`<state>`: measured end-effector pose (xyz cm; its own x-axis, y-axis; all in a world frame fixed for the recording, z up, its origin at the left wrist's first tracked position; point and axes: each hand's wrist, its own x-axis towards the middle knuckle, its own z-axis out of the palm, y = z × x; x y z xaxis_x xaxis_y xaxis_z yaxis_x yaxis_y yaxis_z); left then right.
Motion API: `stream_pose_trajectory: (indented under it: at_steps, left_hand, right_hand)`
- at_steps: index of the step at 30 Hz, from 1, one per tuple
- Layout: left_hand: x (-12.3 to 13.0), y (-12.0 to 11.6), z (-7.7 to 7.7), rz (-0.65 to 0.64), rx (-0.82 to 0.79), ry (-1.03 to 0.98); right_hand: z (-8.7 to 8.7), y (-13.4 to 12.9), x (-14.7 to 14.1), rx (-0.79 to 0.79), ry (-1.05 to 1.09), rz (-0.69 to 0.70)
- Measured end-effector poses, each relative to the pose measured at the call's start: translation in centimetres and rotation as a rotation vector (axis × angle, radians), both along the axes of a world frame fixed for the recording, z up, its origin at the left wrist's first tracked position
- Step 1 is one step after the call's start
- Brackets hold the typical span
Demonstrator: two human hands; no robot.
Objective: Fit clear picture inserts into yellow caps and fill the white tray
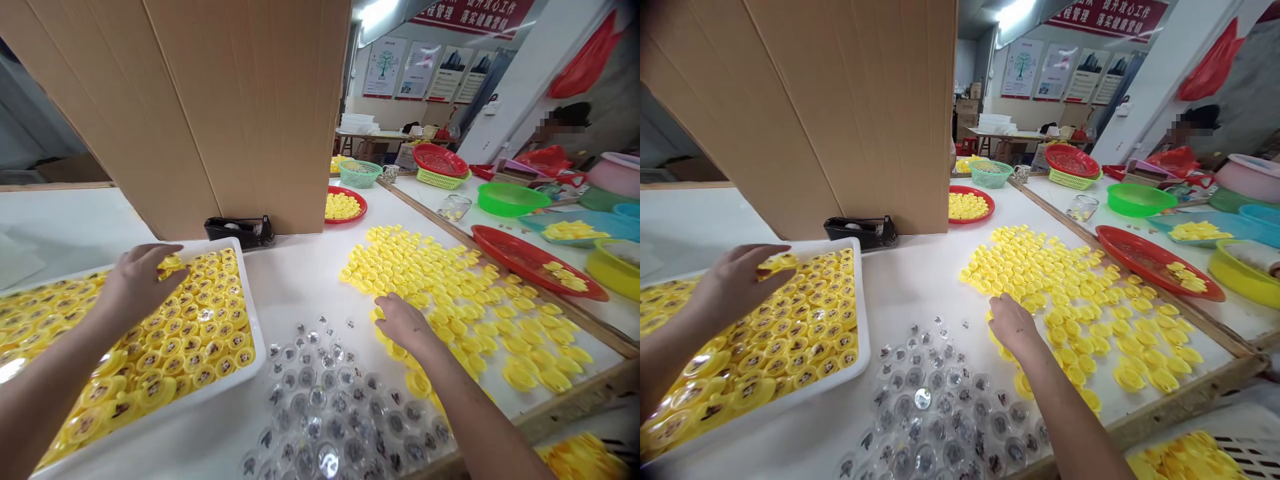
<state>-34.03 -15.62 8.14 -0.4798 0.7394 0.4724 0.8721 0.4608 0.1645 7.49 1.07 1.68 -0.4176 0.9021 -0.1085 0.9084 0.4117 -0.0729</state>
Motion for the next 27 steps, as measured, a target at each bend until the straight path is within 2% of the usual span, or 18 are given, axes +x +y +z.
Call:
stream_pose_trajectory:
  at_steps: [2,5,7,9,13,18,20,21,23,25,27]
  left_hand:
    - [5.9,-2.6,0.5,-0.208,0.067,-0.143]
    - [14.2,-5.6,-0.8,-0.473,0.137,-0.462]
    - [18.2,-6.3,-2.6,-0.546,0.092,-0.702]
    - [20.6,-6.1,-4.5,-0.552,0.004,-0.906]
    - [22.3,-5.0,-7.0,-0.524,-0.071,-1.100]
    - [22.1,-4.0,-7.4,-0.492,-0.049,-1.144]
    - [22.2,-3.6,-7.4,-0.455,-0.016,-1.243]
    - [22.4,-3.5,-7.5,-0.433,0.014,-1.344]
    - [22.8,-3.1,-7.7,-0.380,0.106,-1.669]
    - [23.3,-2.9,-8.0,-0.341,0.198,-2.059]
    - [23.6,-2.9,-8.5,-0.323,0.254,-2.348]
  right_hand:
    - [0.0,0.4,-0.5,-0.021,-0.074,-0.004]
    - [-0.1,0.8,-0.9,-0.043,-0.147,-0.003]
    - [-0.1,0.9,-1.1,-0.049,-0.166,0.009]
    - [0.2,0.8,-1.0,-0.059,-0.166,0.033]
    - [0.8,0.9,-0.9,-0.089,-0.158,0.072]
    - [1.3,1.1,-1.4,-0.106,-0.149,0.079]
    - [2.1,0.4,-1.9,-0.084,-0.104,0.085]
    - [2.6,-0.2,-2.3,-0.073,-0.070,0.099]
    - [3.8,-2.3,-3.1,-0.073,0.010,0.167]
    - [4.7,-5.1,-4.1,-0.115,0.092,0.279]
    - [5.0,-7.7,-5.0,-0.180,0.190,0.398]
